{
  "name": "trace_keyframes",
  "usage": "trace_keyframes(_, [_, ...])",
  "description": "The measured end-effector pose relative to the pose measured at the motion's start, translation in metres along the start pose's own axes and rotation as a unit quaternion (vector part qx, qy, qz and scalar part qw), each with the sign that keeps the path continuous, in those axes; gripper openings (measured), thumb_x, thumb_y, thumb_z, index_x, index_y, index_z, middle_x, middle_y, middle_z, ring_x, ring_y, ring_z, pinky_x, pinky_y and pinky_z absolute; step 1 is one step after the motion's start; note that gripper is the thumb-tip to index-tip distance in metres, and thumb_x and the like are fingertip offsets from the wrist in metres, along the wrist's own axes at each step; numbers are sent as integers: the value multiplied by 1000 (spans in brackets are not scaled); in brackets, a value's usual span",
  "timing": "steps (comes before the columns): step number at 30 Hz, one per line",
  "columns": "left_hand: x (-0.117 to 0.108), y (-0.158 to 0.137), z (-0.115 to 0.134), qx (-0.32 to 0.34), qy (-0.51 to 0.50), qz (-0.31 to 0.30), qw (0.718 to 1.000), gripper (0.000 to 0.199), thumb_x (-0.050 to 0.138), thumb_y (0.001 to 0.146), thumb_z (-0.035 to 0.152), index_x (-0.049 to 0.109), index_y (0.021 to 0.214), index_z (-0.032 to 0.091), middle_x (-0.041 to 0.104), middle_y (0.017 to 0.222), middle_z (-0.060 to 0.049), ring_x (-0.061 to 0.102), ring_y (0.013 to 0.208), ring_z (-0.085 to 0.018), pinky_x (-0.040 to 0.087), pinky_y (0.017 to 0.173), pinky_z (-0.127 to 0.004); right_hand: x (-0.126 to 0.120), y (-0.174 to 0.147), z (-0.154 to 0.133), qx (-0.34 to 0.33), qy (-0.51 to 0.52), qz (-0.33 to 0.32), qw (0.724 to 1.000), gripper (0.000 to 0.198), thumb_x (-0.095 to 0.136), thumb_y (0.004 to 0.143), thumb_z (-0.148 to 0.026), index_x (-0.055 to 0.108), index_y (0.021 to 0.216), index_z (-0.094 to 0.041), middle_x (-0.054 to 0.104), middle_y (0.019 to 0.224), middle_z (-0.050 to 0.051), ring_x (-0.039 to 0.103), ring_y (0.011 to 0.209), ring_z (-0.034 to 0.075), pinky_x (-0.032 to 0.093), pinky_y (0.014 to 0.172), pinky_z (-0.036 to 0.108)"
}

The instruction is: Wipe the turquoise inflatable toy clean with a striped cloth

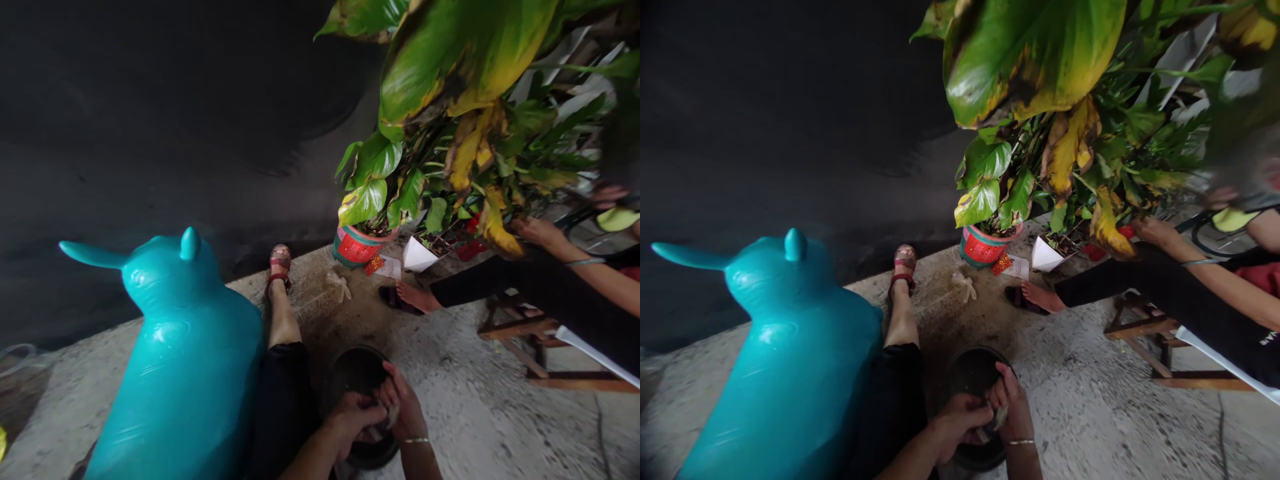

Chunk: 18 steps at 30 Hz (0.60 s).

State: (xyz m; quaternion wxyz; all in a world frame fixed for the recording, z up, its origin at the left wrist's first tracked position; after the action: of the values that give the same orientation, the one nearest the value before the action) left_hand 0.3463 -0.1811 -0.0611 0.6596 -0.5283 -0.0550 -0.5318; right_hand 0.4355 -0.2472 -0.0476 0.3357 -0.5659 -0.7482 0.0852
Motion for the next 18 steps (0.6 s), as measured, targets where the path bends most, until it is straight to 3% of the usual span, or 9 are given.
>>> trace_keyframes(2, [7,-7,4,-1,22,-19,1000,60,88,49,56,70,85,12,69,75,-6,61,64,-14,48,61,-28,10,-4,-15,-14,16,-47,999,43,77,70,-57,68,94,-23,26,39,-14,24,36,4,38,49,22])
trace_keyframes(5, [25,-21,9,-27,36,-121,992,74,82,50,68,69,94,10,68,82,-10,65,67,-20,51,67,-37,27,-12,-28,-21,26,-116,993,35,74,75,-55,69,92,-25,19,38,-14,16,34,4,32,45,21])
trace_keyframes(7, [37,-30,13,-31,43,-192,980,74,79,54,69,68,97,10,68,84,-11,67,71,-22,52,71,-39,37,-17,-30,-16,24,-155,987,30,71,77,-54,69,90,-26,17,37,-14,14,32,4,31,43,22])
trace_keyframes(9, [42,-33,14,-33,61,-216,974,68,80,53,64,67,93,11,67,82,-9,66,67,-20,52,70,-39,45,-20,-29,-6,16,-188,982,29,70,78,-54,69,89,-27,16,35,-15,12,30,4,29,39,22])
trace_keyframes(13, [32,-23,8,-46,166,-137,975,56,80,45,61,61,70,15,62,61,-4,58,48,-16,46,52,-32,50,-21,-20,24,-17,-219,975,34,71,78,-53,70,91,-22,20,32,-14,14,26,5,28,36,23])
trace_keyframes(18, [18,-13,4,4,251,-31,967,34,70,62,50,57,61,19,50,43,3,44,34,-13,33,42,-27,38,-9,-3,40,-58,-154,986,46,69,79,-57,68,101,-17,28,34,-13,21,29,5,28,37,21])
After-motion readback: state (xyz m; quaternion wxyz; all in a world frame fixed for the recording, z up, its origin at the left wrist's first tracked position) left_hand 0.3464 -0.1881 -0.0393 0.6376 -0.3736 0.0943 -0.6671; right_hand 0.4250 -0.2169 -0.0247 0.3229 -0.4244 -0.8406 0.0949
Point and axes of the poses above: each hand's wrist, its own y-axis towards the middle knuckle, its own x-axis out of the palm, z = x × y, the point moved 7 cm from there along y, towards the middle knuckle
